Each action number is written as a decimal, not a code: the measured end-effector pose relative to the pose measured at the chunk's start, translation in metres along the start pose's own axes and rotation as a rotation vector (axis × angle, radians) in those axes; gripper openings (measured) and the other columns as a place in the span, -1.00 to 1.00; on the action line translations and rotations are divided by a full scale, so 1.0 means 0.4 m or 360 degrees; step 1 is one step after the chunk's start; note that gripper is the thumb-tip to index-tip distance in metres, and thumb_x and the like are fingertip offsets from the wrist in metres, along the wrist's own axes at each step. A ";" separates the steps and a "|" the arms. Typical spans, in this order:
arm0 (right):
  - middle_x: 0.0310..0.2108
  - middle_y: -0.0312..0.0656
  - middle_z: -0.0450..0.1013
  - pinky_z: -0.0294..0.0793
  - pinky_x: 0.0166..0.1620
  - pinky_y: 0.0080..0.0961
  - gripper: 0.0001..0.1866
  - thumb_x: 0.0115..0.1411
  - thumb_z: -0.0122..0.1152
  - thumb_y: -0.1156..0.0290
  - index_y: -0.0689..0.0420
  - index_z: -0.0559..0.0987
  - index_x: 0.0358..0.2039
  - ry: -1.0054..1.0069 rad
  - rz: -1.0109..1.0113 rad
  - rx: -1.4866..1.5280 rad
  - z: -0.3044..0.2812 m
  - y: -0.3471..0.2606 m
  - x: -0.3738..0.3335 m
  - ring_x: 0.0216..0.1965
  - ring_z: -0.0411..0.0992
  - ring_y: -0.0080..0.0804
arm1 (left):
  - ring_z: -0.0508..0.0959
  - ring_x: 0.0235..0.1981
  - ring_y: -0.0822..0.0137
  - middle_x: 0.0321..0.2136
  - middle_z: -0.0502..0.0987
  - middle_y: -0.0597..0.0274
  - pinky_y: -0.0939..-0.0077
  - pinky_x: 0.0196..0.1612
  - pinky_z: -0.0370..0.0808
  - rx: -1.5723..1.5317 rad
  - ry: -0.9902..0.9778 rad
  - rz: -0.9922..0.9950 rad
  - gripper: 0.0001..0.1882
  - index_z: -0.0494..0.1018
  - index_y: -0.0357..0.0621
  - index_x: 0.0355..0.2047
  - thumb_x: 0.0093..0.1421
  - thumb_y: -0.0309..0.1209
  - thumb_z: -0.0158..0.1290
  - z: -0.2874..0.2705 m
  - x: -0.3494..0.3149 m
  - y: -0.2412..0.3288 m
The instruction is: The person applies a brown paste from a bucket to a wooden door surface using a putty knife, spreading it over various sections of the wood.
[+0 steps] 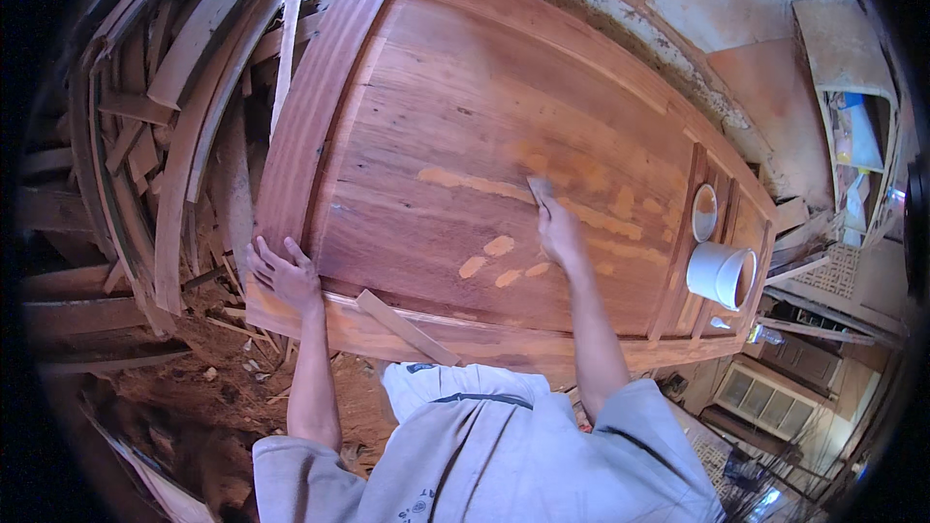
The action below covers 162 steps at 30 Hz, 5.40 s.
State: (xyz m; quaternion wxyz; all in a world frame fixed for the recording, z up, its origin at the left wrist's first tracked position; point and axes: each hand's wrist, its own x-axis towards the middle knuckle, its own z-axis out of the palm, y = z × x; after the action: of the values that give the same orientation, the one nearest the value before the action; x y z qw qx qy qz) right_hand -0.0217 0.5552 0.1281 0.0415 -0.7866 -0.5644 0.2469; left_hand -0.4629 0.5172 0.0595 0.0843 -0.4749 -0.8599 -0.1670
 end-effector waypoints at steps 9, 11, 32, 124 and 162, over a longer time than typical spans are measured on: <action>-0.21 0.02 0.54 0.47 -0.22 -0.04 -0.63 0.31 -0.07 0.17 -0.20 0.49 0.10 -0.0368 -0.0418 -0.0500 -0.171 -0.049 0.168 -0.25 0.52 0.07 | 0.20 0.28 -0.04 0.22 0.24 -0.08 0.02 0.29 0.14 -0.0032 -0.0011 -0.0037 -0.45 0.26 -0.16 0.20 0.34 -0.06 -0.09 0.004 0.003 0.007; -0.23 -0.05 0.55 0.48 -0.25 -0.07 -0.66 0.33 -0.07 0.11 -0.27 0.50 0.08 -0.0518 -0.0534 -0.0653 -0.169 -0.055 0.196 -0.27 0.53 0.03 | 0.21 0.27 -0.04 0.22 0.24 -0.08 0.02 0.29 0.14 -0.0033 0.0005 -0.0029 -0.45 0.26 -0.16 0.20 0.34 -0.07 -0.09 0.009 0.004 0.001; -0.14 0.18 0.51 0.46 -0.05 -0.22 -0.58 0.35 -0.08 0.28 0.05 0.40 0.19 0.0198 0.0060 0.0318 -0.046 -0.032 0.213 -0.16 0.51 0.06 | 0.18 0.28 -0.07 0.24 0.21 -0.11 -0.01 0.29 0.11 -0.0075 -0.0015 -0.0007 -0.46 0.23 -0.17 0.21 0.35 -0.10 -0.10 -0.005 0.013 0.018; -0.16 0.23 0.49 0.43 -0.06 -0.07 -0.56 0.34 -0.14 0.31 0.15 0.39 0.18 0.0195 -0.0160 -0.0273 0.025 -0.031 0.373 -0.13 0.46 0.21 | 0.20 0.28 -0.01 0.24 0.24 -0.02 -0.02 0.28 0.11 -0.0033 -0.0033 -0.0061 -0.41 0.26 -0.10 0.21 0.33 0.01 -0.10 0.034 0.007 0.008; 0.03 -0.04 0.49 0.46 0.05 -0.32 -0.59 0.32 -0.04 0.29 -0.02 0.45 0.17 -0.0815 -0.0418 -0.0875 -0.294 -0.126 0.545 -0.02 0.49 -0.10 | 0.18 0.29 0.00 0.25 0.22 -0.01 -0.01 0.31 0.05 -0.0023 -0.0027 -0.0123 -0.40 0.25 -0.08 0.23 0.32 0.02 -0.11 0.028 -0.001 0.000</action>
State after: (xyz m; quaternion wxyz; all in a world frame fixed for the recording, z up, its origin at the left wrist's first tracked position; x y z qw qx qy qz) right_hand 0.0382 0.7964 0.1738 -0.2815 -0.6025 -0.6974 0.2673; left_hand -0.4624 0.5211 0.0488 0.0670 -0.4432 -0.8772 -0.1723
